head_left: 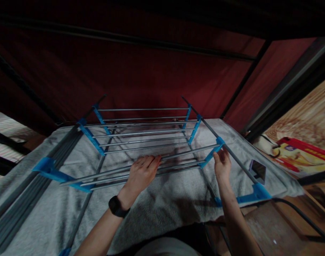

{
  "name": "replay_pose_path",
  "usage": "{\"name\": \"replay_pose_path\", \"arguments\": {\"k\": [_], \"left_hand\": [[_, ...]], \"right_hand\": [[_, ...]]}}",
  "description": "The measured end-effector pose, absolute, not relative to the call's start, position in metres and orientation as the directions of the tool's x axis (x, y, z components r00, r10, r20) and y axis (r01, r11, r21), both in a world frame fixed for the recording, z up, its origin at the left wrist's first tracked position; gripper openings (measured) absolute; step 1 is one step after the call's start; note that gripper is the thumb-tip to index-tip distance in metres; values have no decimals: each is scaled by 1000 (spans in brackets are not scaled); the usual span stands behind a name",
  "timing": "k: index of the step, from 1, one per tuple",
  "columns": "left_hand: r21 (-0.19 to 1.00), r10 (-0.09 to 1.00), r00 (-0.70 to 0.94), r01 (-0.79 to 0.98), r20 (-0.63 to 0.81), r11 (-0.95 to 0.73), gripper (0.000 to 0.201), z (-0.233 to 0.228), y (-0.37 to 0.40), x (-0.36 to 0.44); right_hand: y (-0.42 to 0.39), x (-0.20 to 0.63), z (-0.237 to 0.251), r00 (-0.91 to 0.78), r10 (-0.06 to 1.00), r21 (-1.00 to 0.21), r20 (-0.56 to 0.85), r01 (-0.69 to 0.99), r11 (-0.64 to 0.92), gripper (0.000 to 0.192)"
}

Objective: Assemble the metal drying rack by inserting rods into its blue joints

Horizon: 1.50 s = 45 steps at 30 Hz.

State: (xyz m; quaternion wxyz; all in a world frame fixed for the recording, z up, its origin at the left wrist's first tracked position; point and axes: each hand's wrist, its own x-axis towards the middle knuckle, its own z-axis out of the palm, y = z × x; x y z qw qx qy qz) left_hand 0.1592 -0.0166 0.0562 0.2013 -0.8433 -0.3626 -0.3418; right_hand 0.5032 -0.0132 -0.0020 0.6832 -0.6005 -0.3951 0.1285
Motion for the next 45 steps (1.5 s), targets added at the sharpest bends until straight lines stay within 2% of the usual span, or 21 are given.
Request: {"name": "replay_pose_path", "arguments": {"k": [19, 24, 29, 34, 45], "left_hand": [[-105, 471, 523, 740, 711, -664, 18, 50, -16, 160], [-132, 466, 531, 747, 708, -651, 19, 51, -16, 160], [-108, 485, 533, 742, 693, -661, 19, 56, -14, 160], [-81, 495, 529, 735, 689, -673, 20, 60, -13, 161], [-114, 514, 555, 744, 653, -658, 18, 76, -22, 164]], "right_hand": [[-15, 503, -3, 648, 645, -913, 405, 326, 246, 55], [-15, 503, -3, 658, 647, -922, 386, 308, 236, 60], [-15, 502, -3, 651, 664, -928, 367, 298, 222, 62], [-16, 500, -4, 640, 671, -925, 373, 309, 219, 58], [-19, 494, 0, 626, 670, -910, 398, 363, 201, 53]]}}
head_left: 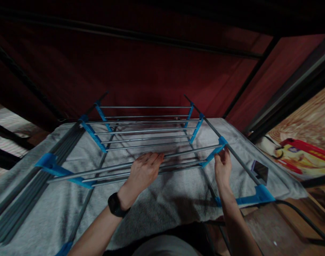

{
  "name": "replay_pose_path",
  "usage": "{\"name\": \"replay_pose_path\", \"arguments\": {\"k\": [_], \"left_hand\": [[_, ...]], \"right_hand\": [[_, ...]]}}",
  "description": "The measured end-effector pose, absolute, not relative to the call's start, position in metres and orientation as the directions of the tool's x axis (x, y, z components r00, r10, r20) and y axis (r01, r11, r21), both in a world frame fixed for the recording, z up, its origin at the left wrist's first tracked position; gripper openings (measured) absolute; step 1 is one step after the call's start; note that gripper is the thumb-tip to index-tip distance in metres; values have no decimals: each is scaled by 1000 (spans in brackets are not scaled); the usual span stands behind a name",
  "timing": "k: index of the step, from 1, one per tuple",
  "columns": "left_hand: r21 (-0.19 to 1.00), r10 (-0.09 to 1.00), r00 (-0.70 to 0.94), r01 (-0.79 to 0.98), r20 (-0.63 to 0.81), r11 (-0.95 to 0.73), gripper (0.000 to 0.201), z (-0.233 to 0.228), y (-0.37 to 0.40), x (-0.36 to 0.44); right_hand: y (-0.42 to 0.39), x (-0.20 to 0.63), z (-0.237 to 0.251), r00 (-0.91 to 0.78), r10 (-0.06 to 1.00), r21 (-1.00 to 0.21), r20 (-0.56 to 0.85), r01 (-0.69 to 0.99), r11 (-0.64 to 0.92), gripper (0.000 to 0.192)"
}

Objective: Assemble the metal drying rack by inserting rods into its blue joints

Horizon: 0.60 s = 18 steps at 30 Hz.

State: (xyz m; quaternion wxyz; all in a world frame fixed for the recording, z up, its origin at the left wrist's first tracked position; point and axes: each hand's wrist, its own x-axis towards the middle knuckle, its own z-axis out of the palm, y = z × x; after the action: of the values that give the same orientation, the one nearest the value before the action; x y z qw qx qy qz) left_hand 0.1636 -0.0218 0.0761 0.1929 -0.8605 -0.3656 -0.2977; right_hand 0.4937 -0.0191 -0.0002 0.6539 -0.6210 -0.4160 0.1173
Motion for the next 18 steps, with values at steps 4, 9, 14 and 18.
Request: {"name": "replay_pose_path", "arguments": {"k": [4, 9, 14, 18], "left_hand": [[-113, 535, 562, 748, 631, -654, 17, 80, -24, 164], [-108, 549, 565, 751, 616, -651, 18, 82, -22, 164], [-75, 577, 561, 752, 593, -654, 18, 84, -17, 165], [-64, 590, 565, 751, 577, -657, 16, 85, -19, 164]], "right_hand": [[-20, 491, 3, 614, 674, -898, 412, 397, 187, 54], [-20, 485, 5, 619, 659, -890, 428, 414, 189, 53], [-21, 483, 8, 615, 656, -883, 437, 431, 185, 55], [-23, 488, 8, 630, 657, -897, 413, 404, 177, 54]]}}
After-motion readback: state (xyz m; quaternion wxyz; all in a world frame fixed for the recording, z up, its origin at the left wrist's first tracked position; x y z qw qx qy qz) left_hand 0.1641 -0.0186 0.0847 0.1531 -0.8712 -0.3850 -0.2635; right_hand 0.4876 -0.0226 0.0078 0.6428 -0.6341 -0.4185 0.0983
